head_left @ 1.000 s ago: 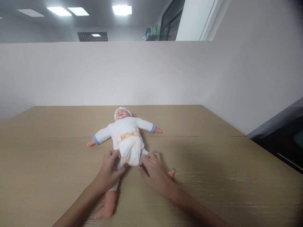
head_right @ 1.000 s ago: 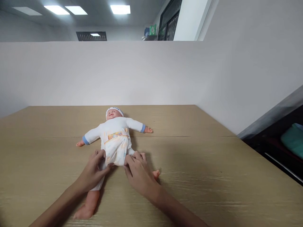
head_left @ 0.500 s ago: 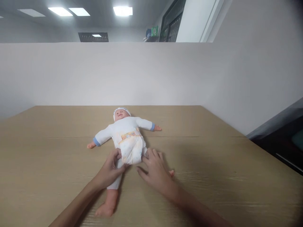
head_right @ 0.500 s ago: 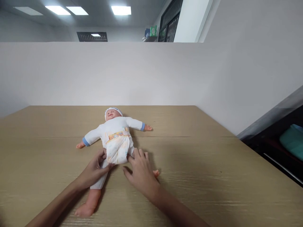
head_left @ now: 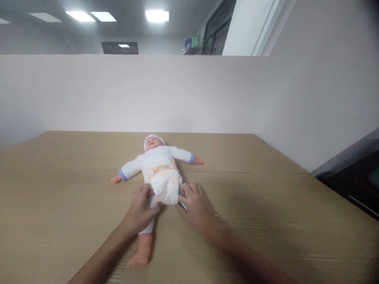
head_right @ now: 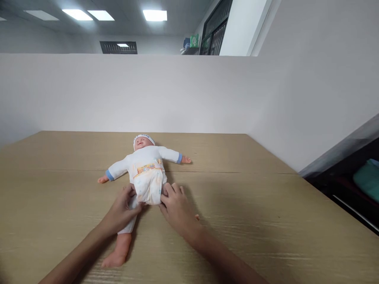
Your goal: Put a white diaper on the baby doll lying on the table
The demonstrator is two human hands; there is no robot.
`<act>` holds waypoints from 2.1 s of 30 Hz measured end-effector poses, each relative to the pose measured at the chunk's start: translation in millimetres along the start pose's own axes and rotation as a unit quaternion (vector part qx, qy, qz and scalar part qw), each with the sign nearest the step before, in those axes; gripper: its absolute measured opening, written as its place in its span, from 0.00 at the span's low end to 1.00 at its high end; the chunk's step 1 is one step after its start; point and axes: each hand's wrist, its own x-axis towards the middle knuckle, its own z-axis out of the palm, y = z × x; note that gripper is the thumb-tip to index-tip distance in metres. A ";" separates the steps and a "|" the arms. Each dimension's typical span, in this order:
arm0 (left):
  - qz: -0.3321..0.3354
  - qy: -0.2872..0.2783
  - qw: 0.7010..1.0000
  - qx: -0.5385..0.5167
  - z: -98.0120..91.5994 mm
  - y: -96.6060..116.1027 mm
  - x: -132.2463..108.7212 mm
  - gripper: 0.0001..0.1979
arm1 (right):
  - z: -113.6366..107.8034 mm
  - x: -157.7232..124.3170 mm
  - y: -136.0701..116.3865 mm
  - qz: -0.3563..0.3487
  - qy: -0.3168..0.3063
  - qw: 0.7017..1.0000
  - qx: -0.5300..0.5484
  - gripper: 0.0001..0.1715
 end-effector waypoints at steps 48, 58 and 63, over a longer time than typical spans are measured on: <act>-0.090 -0.055 0.994 0.023 -10.8 12.9 6.1 0.18 | 23.9 11.3 -13.1 0.132 -0.017 0.877 0.463 0.25; -0.114 -0.064 0.991 -0.029 -14.7 12.6 6.5 0.21 | 31.2 12.0 -22.4 0.127 0.077 0.878 0.455 0.22; -0.127 -0.063 0.989 -0.041 -16.3 13.0 4.0 0.20 | 20.5 6.9 -20.7 0.108 0.107 0.905 0.398 0.14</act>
